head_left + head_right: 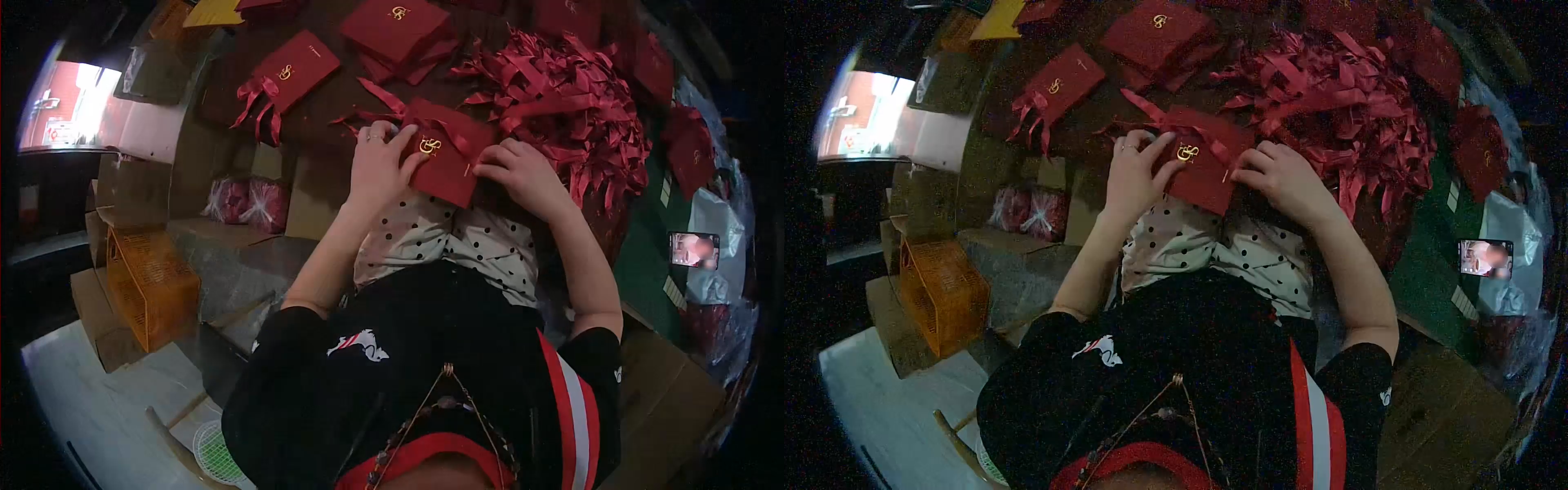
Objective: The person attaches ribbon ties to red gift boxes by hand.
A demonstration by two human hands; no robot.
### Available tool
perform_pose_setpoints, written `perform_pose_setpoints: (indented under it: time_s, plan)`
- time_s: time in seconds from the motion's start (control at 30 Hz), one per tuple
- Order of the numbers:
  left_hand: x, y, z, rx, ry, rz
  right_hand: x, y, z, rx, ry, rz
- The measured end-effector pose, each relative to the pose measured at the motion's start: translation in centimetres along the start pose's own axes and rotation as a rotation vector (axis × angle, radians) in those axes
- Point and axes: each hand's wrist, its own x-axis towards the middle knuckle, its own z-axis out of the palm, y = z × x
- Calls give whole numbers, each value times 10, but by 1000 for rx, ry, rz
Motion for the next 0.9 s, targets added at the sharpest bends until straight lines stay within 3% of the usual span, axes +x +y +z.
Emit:
perform_pose_setpoints:
  time_s: [0.07,0.27,0.33,0.37,0.57,0.63,0.7,0.73,0.8,0.9]
  plan:
    - [-2,1,1,-18,14,1,4,6,2,64,-97,17]
    - [-1,3,1,19,1,-34,8,-6,3,290,134,49]
    - [1,5,-1,30,-40,-53,4,-16,10,980,396,268]
    - [1,8,-3,30,-42,-56,4,-18,21,1142,489,242]
    - [2,11,2,83,-61,-89,-11,-23,37,1628,680,291]
    - [1,9,3,68,-35,-81,-9,-24,38,1540,768,347]
    - [-4,5,7,79,59,-22,0,-33,34,1215,743,489]
    - [-5,7,6,78,61,-21,10,-41,28,1012,667,560]
    - [-14,13,1,103,313,-43,26,-45,28,755,490,503]
    - [-26,18,-13,31,203,-215,38,-56,46,625,372,526]
